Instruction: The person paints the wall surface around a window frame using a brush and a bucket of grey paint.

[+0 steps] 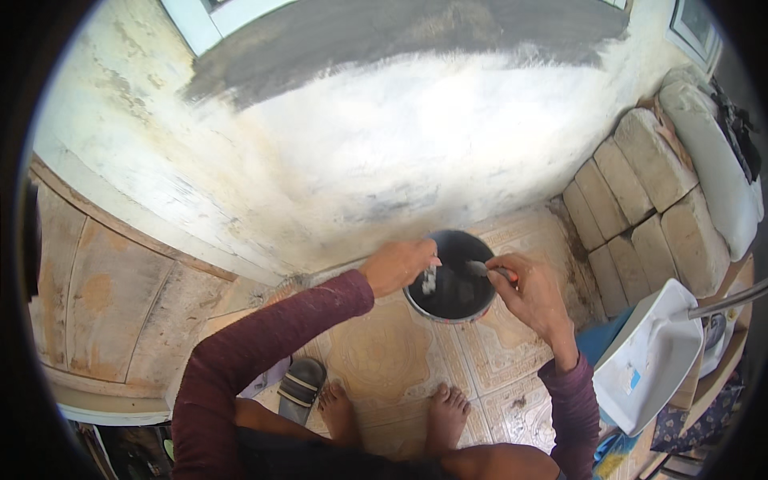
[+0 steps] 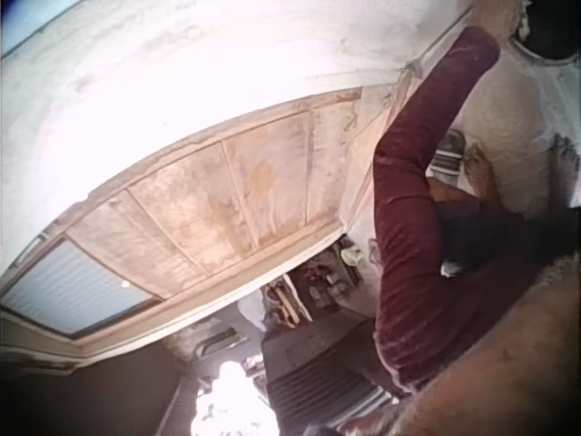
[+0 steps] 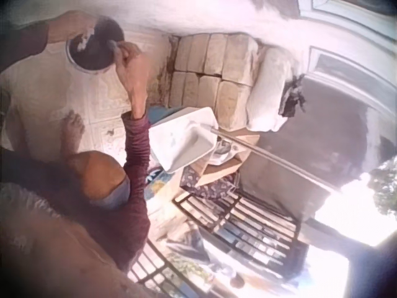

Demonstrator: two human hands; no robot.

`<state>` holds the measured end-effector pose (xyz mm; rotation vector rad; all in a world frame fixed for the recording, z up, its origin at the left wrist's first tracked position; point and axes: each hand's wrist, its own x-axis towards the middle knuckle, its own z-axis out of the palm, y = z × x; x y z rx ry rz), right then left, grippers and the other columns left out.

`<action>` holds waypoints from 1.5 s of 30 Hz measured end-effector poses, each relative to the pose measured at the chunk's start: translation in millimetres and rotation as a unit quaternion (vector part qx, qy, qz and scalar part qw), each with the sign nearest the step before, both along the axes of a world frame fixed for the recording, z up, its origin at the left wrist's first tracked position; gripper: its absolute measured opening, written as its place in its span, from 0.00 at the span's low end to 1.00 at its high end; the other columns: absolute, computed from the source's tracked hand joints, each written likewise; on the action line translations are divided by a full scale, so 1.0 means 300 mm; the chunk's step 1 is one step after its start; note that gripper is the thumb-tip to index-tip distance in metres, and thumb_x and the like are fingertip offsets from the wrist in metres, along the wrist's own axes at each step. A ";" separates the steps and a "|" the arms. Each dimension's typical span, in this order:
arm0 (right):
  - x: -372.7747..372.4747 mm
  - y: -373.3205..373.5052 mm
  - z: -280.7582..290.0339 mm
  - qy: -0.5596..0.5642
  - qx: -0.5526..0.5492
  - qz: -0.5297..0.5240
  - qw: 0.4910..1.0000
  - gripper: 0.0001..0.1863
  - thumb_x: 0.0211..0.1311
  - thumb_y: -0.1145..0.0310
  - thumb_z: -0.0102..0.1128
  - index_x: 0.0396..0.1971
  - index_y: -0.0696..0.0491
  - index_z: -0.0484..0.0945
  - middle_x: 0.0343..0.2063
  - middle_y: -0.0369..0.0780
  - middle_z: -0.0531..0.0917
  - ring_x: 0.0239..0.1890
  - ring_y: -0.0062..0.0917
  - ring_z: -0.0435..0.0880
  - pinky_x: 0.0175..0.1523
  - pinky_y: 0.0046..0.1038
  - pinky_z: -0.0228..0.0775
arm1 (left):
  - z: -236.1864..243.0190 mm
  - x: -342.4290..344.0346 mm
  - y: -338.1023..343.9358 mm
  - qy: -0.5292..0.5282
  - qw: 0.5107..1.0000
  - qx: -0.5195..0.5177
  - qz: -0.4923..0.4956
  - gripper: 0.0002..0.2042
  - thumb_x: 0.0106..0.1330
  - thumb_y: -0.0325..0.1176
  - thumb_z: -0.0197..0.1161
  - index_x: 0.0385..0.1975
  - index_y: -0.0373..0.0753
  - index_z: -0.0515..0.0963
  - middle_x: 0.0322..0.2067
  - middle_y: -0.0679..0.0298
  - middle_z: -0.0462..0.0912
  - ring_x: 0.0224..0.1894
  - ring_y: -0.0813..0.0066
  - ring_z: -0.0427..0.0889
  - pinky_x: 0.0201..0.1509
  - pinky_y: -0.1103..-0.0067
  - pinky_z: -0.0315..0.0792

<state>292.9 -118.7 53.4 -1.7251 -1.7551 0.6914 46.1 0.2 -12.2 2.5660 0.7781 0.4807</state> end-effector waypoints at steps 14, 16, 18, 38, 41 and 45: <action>0.005 -0.009 0.001 0.018 -0.002 -0.024 1.000 0.12 0.62 0.67 0.63 0.42 0.55 0.85 0.32 0.47 0.87 0.31 0.38 0.86 0.40 0.35 0.76 | 0.014 0.001 0.022 0.030 0.998 0.051 -0.031 0.12 0.75 0.39 0.58 0.34 0.37 0.70 0.25 0.54 0.78 0.25 0.53 0.80 0.28 0.63 0.72; 0.009 -0.009 0.002 0.014 -0.006 -0.025 1.000 0.11 0.62 0.67 0.63 0.42 0.55 0.85 0.31 0.47 0.86 0.31 0.37 0.86 0.39 0.35 0.76 | 0.030 0.018 0.014 0.033 0.996 -0.083 0.006 0.12 0.75 0.39 0.57 0.33 0.37 0.70 0.25 0.54 0.78 0.25 0.52 0.80 0.28 0.63 0.72; 0.014 -0.016 0.004 0.008 -0.007 -0.026 1.000 0.12 0.62 0.68 0.64 0.42 0.55 0.85 0.31 0.47 0.86 0.31 0.37 0.86 0.39 0.35 0.76 | 0.046 0.041 0.003 0.018 0.987 -0.156 0.032 0.12 0.74 0.38 0.57 0.33 0.36 0.70 0.25 0.52 0.78 0.27 0.50 0.81 0.29 0.61 0.72; -0.021 0.010 0.025 0.002 0.006 -0.021 1.000 0.13 0.63 0.66 0.63 0.42 0.58 0.84 0.33 0.49 0.87 0.33 0.41 0.86 0.41 0.36 0.75 | -0.013 0.034 0.027 -0.059 0.988 0.141 0.024 0.12 0.74 0.37 0.57 0.33 0.34 0.70 0.18 0.55 0.77 0.21 0.53 0.81 0.27 0.64 0.72; -0.010 0.008 0.017 0.000 0.006 -0.019 1.000 0.13 0.63 0.66 0.62 0.42 0.58 0.84 0.33 0.49 0.87 0.33 0.41 0.86 0.41 0.36 0.75 | 0.012 0.017 0.041 0.014 0.997 0.078 -0.009 0.11 0.74 0.36 0.57 0.33 0.34 0.71 0.17 0.56 0.76 0.21 0.54 0.80 0.28 0.65 0.73; -0.014 0.010 0.017 0.005 0.007 -0.020 1.000 0.13 0.64 0.65 0.62 0.42 0.57 0.84 0.33 0.49 0.87 0.33 0.40 0.86 0.40 0.35 0.75 | 0.056 0.031 0.034 -0.043 0.970 -0.229 0.062 0.13 0.72 0.36 0.59 0.29 0.34 0.73 0.19 0.53 0.80 0.25 0.49 0.82 0.30 0.60 0.74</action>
